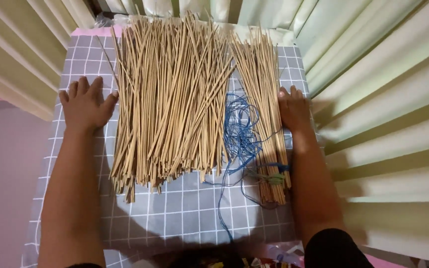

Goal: Sorting and tying long wooden sticks into bundles using blue plastic string

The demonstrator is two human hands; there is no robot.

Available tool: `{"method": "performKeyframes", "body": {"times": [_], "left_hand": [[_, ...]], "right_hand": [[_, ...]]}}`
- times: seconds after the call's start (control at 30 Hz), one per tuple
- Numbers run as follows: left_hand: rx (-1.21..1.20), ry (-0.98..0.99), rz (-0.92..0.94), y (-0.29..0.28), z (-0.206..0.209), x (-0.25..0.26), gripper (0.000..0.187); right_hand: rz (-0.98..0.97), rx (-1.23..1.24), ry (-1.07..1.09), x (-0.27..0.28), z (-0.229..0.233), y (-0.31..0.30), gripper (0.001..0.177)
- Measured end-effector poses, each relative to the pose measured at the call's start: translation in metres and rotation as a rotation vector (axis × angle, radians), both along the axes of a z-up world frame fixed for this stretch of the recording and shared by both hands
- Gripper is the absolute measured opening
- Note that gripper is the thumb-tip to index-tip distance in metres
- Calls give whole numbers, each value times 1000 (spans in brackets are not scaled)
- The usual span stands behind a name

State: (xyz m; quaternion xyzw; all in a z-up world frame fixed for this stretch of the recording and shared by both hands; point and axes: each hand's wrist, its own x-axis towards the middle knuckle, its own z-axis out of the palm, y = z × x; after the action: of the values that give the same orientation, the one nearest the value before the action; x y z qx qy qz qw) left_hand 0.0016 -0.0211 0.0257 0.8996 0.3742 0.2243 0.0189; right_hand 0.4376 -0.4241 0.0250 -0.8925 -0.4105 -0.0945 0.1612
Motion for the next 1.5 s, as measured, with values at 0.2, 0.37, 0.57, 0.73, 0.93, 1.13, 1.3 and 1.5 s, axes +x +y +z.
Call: {"method": "performKeyframes", "body": {"times": [0.2,0.37,0.57,0.73,0.93,1.13,1.3,1.5], "left_hand": [[29,-53,-33,-2,2,-4,74],[-65,-46,-50,5,-1,-4,76],[-122,-95,-84,-2,3,-14,70],[-102,-131,-138,2,7,-9,68],[-128,-114,-95,6,0,-10,65],[76,-191,-85,-1,-7,-9,53],[569,-237,-115,-3,-12,-4,23],[233,-160,107,-12,-2,23,47]], "right_hand": [[41,-111,-378,11,-14,-1,40],[100,64,-291,17,-22,-6,35],[141,410,205,-22,16,-9,44],[-18,496,582,16,13,-22,67],[92,481,497,-118,91,-38,55],[129,696,366,-92,34,-56,43],[-38,1517,964,-31,-2,-69,25],[-268,1451,986,-3,-20,-55,41]]}}
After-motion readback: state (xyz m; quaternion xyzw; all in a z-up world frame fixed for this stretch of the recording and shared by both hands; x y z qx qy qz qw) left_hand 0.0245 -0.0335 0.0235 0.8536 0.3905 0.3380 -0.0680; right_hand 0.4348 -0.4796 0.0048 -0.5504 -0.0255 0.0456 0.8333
